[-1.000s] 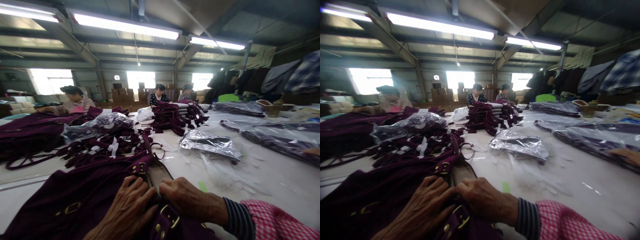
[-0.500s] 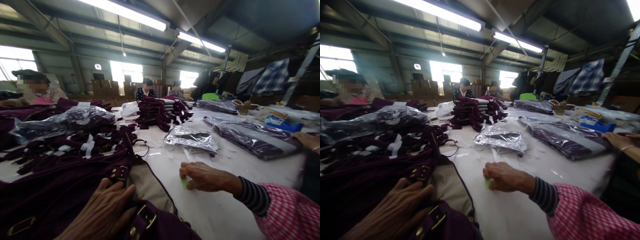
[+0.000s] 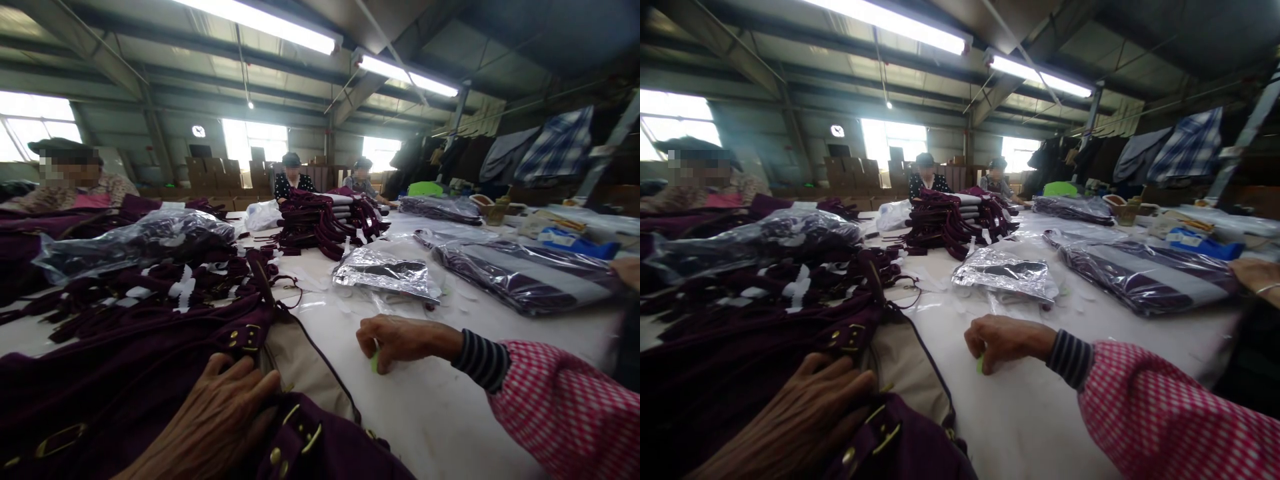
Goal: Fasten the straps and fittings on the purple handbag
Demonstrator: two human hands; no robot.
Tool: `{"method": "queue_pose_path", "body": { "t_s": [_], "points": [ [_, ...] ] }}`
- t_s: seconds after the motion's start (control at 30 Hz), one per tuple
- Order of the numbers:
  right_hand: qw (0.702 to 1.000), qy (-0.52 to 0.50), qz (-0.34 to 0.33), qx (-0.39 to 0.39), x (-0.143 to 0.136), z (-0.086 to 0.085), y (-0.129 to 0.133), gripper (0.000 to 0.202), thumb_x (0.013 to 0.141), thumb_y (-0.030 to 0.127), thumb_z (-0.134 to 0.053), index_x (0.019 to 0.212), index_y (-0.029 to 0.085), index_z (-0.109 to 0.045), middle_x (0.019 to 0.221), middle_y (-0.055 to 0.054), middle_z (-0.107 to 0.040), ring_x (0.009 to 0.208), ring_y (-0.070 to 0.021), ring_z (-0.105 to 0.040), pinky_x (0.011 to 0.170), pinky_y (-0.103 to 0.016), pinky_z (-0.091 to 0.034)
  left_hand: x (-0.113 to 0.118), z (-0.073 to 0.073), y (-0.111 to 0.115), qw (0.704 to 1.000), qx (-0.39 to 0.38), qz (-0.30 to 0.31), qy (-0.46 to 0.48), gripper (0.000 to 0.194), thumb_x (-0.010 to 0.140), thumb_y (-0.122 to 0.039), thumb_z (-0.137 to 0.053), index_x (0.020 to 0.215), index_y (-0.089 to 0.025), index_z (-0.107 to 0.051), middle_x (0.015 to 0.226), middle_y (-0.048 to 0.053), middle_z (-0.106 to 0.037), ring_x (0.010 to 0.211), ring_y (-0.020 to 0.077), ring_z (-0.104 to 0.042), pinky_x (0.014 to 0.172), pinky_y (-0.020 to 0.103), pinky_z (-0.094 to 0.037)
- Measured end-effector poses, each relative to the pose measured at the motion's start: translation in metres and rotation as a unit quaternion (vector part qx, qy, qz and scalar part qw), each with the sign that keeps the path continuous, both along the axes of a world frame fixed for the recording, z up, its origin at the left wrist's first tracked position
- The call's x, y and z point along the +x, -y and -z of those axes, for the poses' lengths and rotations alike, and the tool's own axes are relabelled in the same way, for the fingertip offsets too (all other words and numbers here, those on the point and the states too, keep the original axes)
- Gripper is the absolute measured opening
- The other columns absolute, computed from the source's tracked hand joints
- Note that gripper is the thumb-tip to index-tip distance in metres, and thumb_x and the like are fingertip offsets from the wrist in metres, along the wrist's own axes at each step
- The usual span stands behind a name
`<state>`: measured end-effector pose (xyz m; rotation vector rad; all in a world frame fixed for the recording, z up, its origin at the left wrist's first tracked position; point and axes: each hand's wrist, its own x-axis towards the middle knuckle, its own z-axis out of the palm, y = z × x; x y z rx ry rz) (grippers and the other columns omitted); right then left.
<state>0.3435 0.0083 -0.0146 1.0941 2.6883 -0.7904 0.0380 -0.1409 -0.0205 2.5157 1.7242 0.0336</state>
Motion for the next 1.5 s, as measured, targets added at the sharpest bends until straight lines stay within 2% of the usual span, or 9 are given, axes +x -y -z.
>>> {"method": "queue_pose_path", "body": {
  "t_s": [0.23, 0.33, 0.53, 0.63, 0.83, 1.0, 1.13, 1.37, 1.5],
  "points": [
    [0.996, -0.009, 0.022, 0.082, -0.01, -0.013, 0.017, 0.022, 0.066, 0.017, -0.076, 0.064, 0.017, -0.055, 0.06, 0.006, -0.05, 0.057, -0.0095, -0.044, 0.051, -0.024, -0.023, -0.002, -0.004, 0.005, 0.997, 0.059, 0.054, 0.003, 0.016, 0.094, -0.018, -0.047, 0.101, -0.025, -0.06, 0.095, 0.001, -0.068, 0.094, 0.0223, -0.059, 0.089, 0.04, -0.033],
    [0.982, -0.176, 0.059, -0.017, -0.04, -0.01, 0.021, 0.018, 0.069, 0.018, -0.074, 0.067, 0.017, -0.056, 0.058, 0.006, -0.052, 0.053, -0.0087, -0.044, 0.048, -0.022, -0.028, -0.005, 0.004, 0.005, 0.991, 0.107, 0.078, 0.013, 0.014, 0.092, -0.014, -0.047, 0.097, -0.024, -0.056, 0.09, 0.0, -0.065, 0.087, 0.0204, -0.057, 0.085, 0.037, -0.033],
    [0.887, -0.38, 0.12, -0.232, -0.13, 0.024, 0.026, 0.016, 0.069, 0.018, -0.063, 0.084, 0.018, -0.057, 0.05, 0.008, -0.051, 0.035, -0.0091, -0.041, 0.036, -0.02, -0.029, -0.013, 0.03, -0.002, 0.973, 0.207, 0.103, 0.016, 0.015, 0.092, -0.011, -0.05, 0.094, -0.025, -0.054, 0.081, -0.004, -0.064, 0.081, 0.0187, -0.053, 0.082, 0.037, -0.029],
    [0.902, -0.355, 0.084, -0.233, -0.151, 0.034, 0.025, 0.018, 0.065, 0.012, -0.059, 0.081, 0.018, -0.055, 0.056, 0.007, -0.054, 0.042, -0.0089, -0.047, 0.042, -0.019, -0.033, -0.016, 0.033, -0.004, 0.975, 0.195, 0.108, 0.028, 0.017, 0.092, -0.014, -0.054, 0.102, -0.027, -0.055, 0.088, -0.005, -0.065, 0.086, 0.0181, -0.055, 0.085, 0.037, -0.029],
    [0.95, -0.301, 0.049, -0.061, -0.159, 0.037, 0.022, 0.016, 0.059, 0.01, -0.065, 0.072, 0.016, -0.056, 0.068, 0.004, -0.055, 0.064, -0.01, -0.048, 0.054, -0.018, -0.035, -0.015, 0.02, 0.005, 0.964, 0.233, 0.092, 0.091, 0.007, 0.097, -0.02, -0.052, 0.098, -0.025, -0.057, 0.087, -0.004, -0.066, 0.086, 0.0174, -0.057, 0.087, 0.038, -0.031],
    [0.897, -0.323, 0.125, -0.273, -0.168, 0.038, 0.031, 0.015, 0.061, 0.015, -0.057, 0.075, 0.015, -0.062, 0.059, 0.002, -0.058, 0.048, -0.0115, -0.051, 0.042, -0.019, -0.036, -0.019, 0.012, 0.012, 0.946, 0.291, 0.092, 0.104, 0.017, 0.099, -0.022, -0.052, 0.083, -0.022, -0.055, 0.073, -0.003, -0.062, 0.075, 0.0173, -0.056, 0.082, 0.04, -0.034],
    [0.884, -0.304, 0.112, -0.337, -0.163, 0.034, 0.034, 0.017, 0.059, 0.018, -0.056, 0.074, 0.014, -0.064, 0.06, 0.0, -0.059, 0.049, -0.0122, -0.055, 0.039, -0.017, -0.035, -0.019, 0.012, 0.01, 0.949, 0.278, 0.102, 0.106, 0.015, 0.1, -0.02, -0.05, 0.087, -0.023, -0.059, 0.079, -0.002, -0.066, 0.08, 0.0174, -0.059, 0.081, 0.039, -0.036],
    [0.948, -0.298, 0.077, -0.08, -0.167, 0.042, 0.033, 0.009, 0.059, 0.012, -0.059, 0.055, 0.015, -0.051, 0.058, 0.003, -0.046, 0.061, -0.0108, -0.045, 0.05, -0.019, -0.03, -0.016, 0.005, 0.013, 0.96, 0.243, 0.1, 0.093, 0.016, 0.1, -0.024, -0.048, 0.092, -0.024, -0.062, 0.089, 0.0, -0.07, 0.089, 0.017, -0.064, 0.088, 0.037, -0.043],
    [0.95, -0.278, 0.041, -0.135, -0.163, 0.041, 0.029, 0.006, 0.065, 0.015, -0.059, 0.06, 0.015, -0.056, 0.061, 0.002, -0.05, 0.059, -0.0108, -0.047, 0.05, -0.02, -0.032, -0.014, -0.011, 0.021, 0.966, 0.217, 0.112, 0.087, 0.029, 0.105, -0.034, -0.04, 0.093, -0.026, -0.066, 0.09, 0.0, -0.072, 0.091, 0.0172, -0.065, 0.093, 0.037, -0.046]
  ]
}}
